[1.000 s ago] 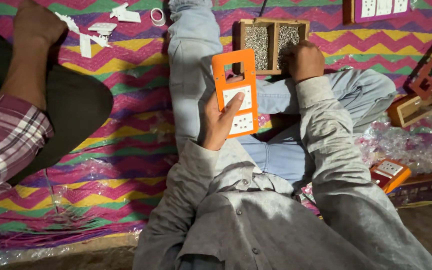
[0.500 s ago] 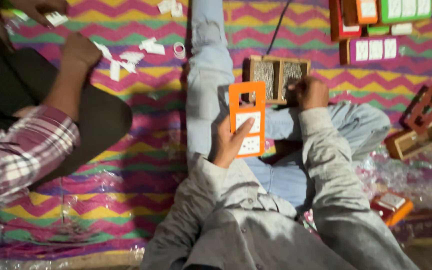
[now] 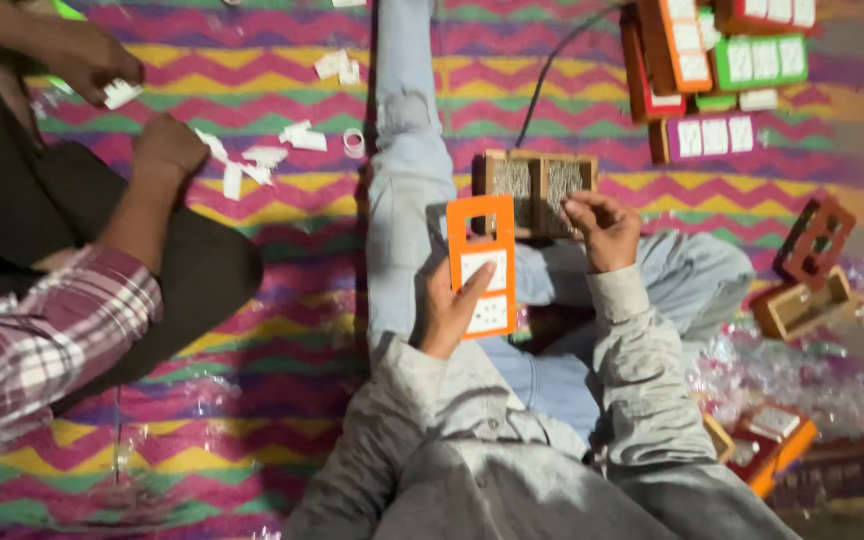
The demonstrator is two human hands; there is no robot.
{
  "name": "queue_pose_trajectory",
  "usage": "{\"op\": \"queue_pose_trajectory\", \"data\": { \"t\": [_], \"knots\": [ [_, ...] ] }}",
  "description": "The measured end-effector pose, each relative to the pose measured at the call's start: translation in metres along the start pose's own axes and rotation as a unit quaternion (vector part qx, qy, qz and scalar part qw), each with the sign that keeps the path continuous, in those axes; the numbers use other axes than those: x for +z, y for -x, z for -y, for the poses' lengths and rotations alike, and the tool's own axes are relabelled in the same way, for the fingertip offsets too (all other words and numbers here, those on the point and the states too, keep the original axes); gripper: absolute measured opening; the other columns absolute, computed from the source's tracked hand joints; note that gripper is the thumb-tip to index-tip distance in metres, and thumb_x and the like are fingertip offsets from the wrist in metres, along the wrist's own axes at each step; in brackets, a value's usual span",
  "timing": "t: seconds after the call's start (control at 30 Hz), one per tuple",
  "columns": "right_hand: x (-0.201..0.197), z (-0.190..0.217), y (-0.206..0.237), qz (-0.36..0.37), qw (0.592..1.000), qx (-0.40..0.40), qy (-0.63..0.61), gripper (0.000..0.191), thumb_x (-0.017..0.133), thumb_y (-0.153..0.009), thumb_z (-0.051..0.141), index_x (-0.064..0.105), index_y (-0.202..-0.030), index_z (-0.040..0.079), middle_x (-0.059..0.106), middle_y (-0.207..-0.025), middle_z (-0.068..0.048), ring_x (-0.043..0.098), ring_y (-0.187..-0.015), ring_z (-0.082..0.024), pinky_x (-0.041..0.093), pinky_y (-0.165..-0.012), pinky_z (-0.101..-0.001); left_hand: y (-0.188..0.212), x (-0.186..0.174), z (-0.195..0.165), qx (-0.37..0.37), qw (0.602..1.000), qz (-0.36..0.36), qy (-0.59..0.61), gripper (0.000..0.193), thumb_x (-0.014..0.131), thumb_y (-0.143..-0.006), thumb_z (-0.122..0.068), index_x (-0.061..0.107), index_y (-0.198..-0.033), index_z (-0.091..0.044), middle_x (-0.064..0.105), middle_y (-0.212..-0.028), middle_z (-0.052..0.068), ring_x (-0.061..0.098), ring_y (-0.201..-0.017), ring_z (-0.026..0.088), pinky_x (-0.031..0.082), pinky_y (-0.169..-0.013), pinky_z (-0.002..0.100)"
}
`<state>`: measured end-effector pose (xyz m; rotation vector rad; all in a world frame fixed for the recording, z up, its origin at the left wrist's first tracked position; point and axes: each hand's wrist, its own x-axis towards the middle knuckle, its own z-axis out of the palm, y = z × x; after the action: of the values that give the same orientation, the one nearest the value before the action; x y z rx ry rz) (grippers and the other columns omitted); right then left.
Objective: The person sits on a mat and assembles an orange electrical switchboard by inserting white switch modules and securing them with screws. They repeatedly pick screws from a wooden box and tighten them into the board while holding it in their lap.
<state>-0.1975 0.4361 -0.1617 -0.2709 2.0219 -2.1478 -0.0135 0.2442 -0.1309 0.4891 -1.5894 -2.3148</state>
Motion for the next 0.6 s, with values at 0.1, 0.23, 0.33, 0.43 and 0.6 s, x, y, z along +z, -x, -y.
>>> {"op": "queue_pose_trajectory", "data": {
  "t": [0.1, 0.23, 0.33, 0.43, 0.6],
  "knots": [
    [0.012, 0.014, 0.037, 0.033, 0.999, 0.023, -0.016, 0.014, 0.071, -0.097, -0.002, 0.071, -0.111, -0.006, 0.076, -0.101, -0.013, 0.072, -0.084, -0.017, 0.058, -0.076, -0.0283, 0.004, 0.002, 0.007, -0.011, 1.0, 0.0, 0.015, 0.034, 0.072, -0.098, -0.014, 0.067, -0.129, 0.0, 0.075, -0.11, 0.005, 0.067, -0.096, 0.007, 0.056, -0.081, 0.025],
    [0.039, 0.027, 0.068, 0.098, 0.995, -0.004, 0.002, 0.01, 0.074, -0.096, -0.006, 0.072, -0.106, -0.003, 0.072, -0.105, -0.01, 0.069, -0.094, -0.017, 0.058, -0.086, -0.0291, 0.002, 0.003, 0.015, -0.011, 0.999, 0.004, 0.033, 0.035, 0.071, -0.1, -0.011, 0.065, -0.132, 0.0, 0.074, -0.116, 0.006, 0.067, -0.101, 0.007, 0.057, -0.086, 0.025],
    [0.056, 0.032, 0.078, 0.125, 0.99, -0.046, 0.049, 0.014, 0.076, -0.091, -0.01, 0.074, -0.101, -0.002, 0.063, -0.106, -0.006, 0.062, -0.1, -0.015, 0.052, -0.09, -0.0271, 0.001, 0.002, 0.019, 0.041, 0.999, 0.014, -0.004, 0.033, 0.069, -0.102, -0.008, 0.064, -0.133, 0.001, 0.073, -0.123, 0.008, 0.067, -0.107, 0.009, 0.057, -0.091, 0.026],
    [0.065, 0.036, 0.082, 0.11, 0.99, -0.039, 0.079, 0.016, 0.078, -0.086, -0.012, 0.075, -0.097, -0.001, 0.056, -0.105, -0.004, 0.056, -0.098, -0.013, 0.049, -0.087, -0.0256, 0.001, 0.002, 0.02, 0.029, 0.999, 0.02, 0.015, 0.033, 0.069, -0.103, -0.008, 0.063, -0.134, 0.001, 0.072, -0.123, 0.008, 0.067, -0.107, 0.01, 0.057, -0.092, 0.026],
    [0.069, 0.039, 0.086, 0.079, 0.992, -0.05, 0.089, 0.018, 0.081, -0.083, -0.012, 0.076, -0.096, -0.001, 0.053, -0.102, -0.003, 0.054, -0.095, -0.013, 0.048, -0.085, -0.0256, -0.001, 0.004, 0.019, 0.048, 0.999, 0.013, 0.004, 0.033, 0.069, -0.103, -0.007, 0.063, -0.134, 0.001, 0.072, -0.127, 0.009, 0.067, -0.112, 0.011, 0.056, -0.096, 0.026]
  ]
}}
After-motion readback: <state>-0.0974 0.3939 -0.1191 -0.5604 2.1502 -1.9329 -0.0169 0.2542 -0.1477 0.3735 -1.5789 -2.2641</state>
